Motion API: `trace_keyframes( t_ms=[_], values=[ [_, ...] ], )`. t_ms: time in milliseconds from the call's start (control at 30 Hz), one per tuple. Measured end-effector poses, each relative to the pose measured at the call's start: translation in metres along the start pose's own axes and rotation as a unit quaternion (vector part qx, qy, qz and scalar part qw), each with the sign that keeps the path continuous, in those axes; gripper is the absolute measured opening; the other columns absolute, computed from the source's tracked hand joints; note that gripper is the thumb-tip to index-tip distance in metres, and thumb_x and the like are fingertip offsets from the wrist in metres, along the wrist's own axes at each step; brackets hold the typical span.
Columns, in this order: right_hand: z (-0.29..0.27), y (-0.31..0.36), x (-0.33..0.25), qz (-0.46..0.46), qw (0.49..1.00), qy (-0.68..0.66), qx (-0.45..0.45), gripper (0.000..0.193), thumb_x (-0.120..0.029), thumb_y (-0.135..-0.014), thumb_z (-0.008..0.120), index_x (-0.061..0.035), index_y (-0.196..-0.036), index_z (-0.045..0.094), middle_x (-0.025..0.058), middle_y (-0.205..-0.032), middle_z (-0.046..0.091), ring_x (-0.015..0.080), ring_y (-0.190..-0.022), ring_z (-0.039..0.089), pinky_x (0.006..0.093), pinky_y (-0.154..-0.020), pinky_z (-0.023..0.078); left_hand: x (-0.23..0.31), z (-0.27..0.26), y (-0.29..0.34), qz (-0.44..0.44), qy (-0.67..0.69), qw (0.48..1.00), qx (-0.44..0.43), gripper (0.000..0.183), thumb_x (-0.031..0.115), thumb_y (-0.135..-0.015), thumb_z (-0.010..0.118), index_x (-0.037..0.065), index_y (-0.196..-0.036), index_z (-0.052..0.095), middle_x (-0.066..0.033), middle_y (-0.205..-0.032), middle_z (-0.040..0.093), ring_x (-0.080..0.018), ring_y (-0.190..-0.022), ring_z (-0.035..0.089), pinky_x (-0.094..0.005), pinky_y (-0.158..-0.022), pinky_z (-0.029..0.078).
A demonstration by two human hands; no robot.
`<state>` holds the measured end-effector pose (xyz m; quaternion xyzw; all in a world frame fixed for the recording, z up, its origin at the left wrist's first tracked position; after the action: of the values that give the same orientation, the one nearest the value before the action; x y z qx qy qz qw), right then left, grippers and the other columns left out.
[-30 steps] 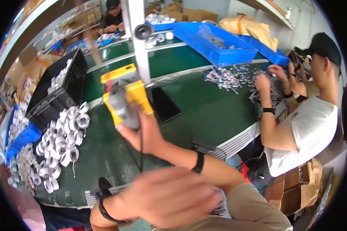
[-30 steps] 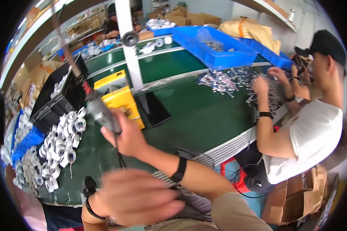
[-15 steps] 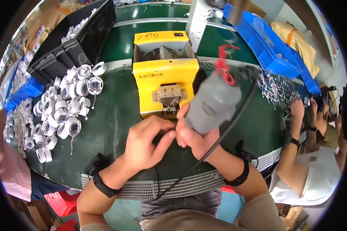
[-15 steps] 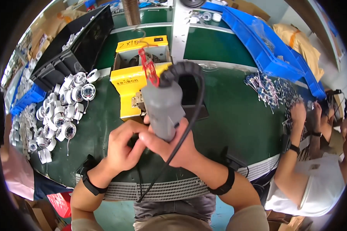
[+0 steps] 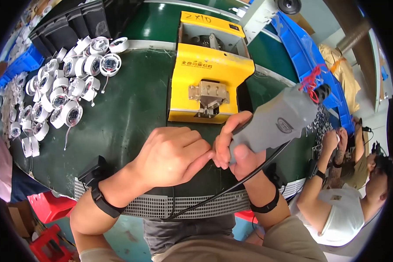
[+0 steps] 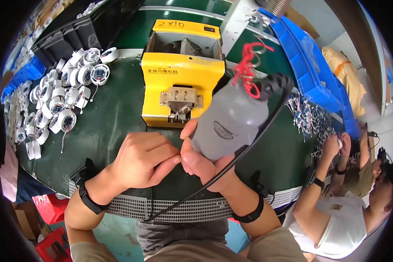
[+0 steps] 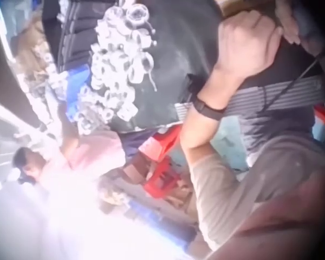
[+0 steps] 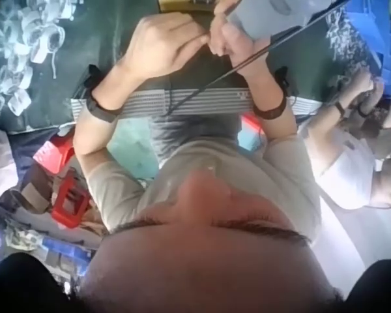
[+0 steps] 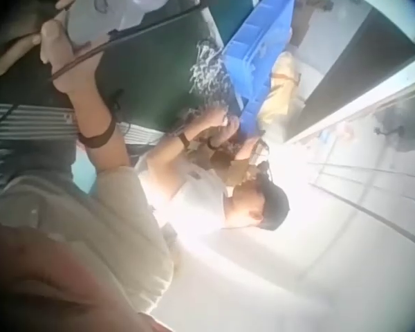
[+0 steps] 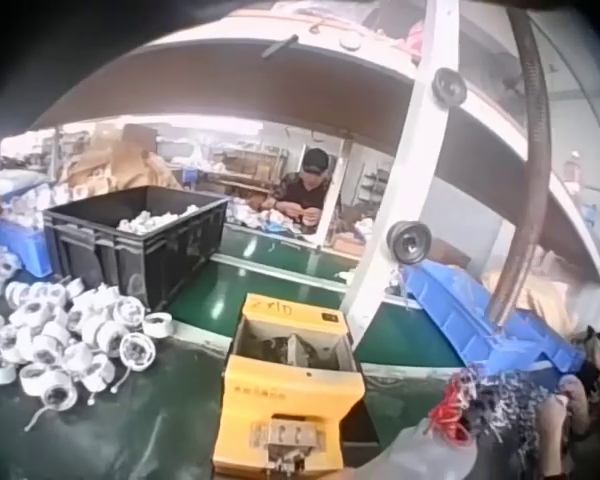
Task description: The person picks up a white camera housing and a circuit board, inserts the board into the housing, and secures it with a power screwdriver. They then place the assembled unit into a pile and repeat the process.
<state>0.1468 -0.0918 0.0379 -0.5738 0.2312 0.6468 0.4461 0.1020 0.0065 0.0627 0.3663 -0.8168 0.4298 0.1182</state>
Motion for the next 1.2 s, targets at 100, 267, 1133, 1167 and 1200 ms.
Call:
trace_keyframes(
  t_ms=[100, 267, 1133, 1167, 1200],
  values=[
    [-0.002, 0.001, 0.007, 0.016, 1.0, 0.003, 0.0, 0.054, -0.04, -0.085, 0.073, -0.0043, -0.109, 0.041, 0.0055, -0.059, 0.049, 0.0132, -0.047, 0.047, 0.027, -0.043, 0.04, 0.004, 0.006, 0.0, 0.002, 0.017, 1.0, -0.019, 0.007, 0.004, -0.075, 0.069, 0.005, -0.075, 0.062, -0.0071, -0.066, 0.055, -0.0273, -0.055, 0.054, -0.0369, -0.047, 0.042],
    [0.007, -0.008, 0.002, 0.063, 0.998, -0.015, -0.008, 0.029, -0.012, -0.087, 0.061, 0.0013, -0.108, 0.047, 0.0009, -0.065, 0.049, 0.0087, -0.049, 0.045, 0.0242, -0.045, 0.038, -0.005, 0.006, 0.001, -0.066, 0.048, 0.997, 0.004, 0.008, 0.004, -0.078, 0.067, 0.003, -0.074, 0.061, -0.0097, -0.064, 0.054, -0.03, -0.055, 0.054, -0.0389, -0.049, 0.043],
    [0.004, -0.008, -0.029, -0.175, 0.968, 0.177, 0.009, 0.05, -0.026, -0.091, 0.067, -0.0001, -0.124, 0.04, 0.0044, -0.091, 0.059, 0.014, -0.084, 0.059, 0.0297, -0.076, 0.048, 0.01, 0.037, 0.006, 0.001, -0.02, 0.987, -0.162, 0.018, 0.011, -0.073, 0.073, 0.007, -0.09, 0.067, -0.0092, -0.084, 0.064, -0.0307, -0.076, 0.063, -0.0401, -0.064, 0.052],
    [0.005, -0.01, -0.026, -0.146, 0.968, 0.204, 0.005, 0.052, -0.029, -0.092, 0.066, 0.0009, -0.126, 0.039, 0.0074, -0.095, 0.06, 0.0163, -0.087, 0.06, 0.031, -0.078, 0.049, 0.013, 0.038, 0.005, -0.006, -0.031, 0.987, -0.159, 0.018, 0.011, -0.073, 0.073, 0.007, -0.09, 0.067, -0.0093, -0.084, 0.064, -0.0305, -0.075, 0.063, -0.0402, -0.064, 0.052],
    [0.005, -0.011, -0.022, -0.117, 0.966, 0.23, -0.001, 0.055, -0.031, -0.092, 0.064, 0.0018, -0.128, 0.038, 0.0103, -0.098, 0.061, 0.0185, -0.09, 0.062, 0.0324, -0.079, 0.049, 0.013, 0.038, 0.005, -0.013, -0.042, 0.987, -0.155, 0.018, 0.012, -0.073, 0.073, 0.006, -0.09, 0.067, -0.0094, -0.084, 0.064, -0.0303, -0.075, 0.063, -0.0404, -0.064, 0.052]
  ],
)
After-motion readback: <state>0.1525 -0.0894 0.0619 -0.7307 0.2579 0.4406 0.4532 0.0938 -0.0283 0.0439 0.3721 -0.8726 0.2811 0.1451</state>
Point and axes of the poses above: each hand's wrist, its own y-axis away from the middle knuckle, its own z-axis out of the palm, x = y × z, the point moved 10 cm from there along -y, towards the middle knuckle
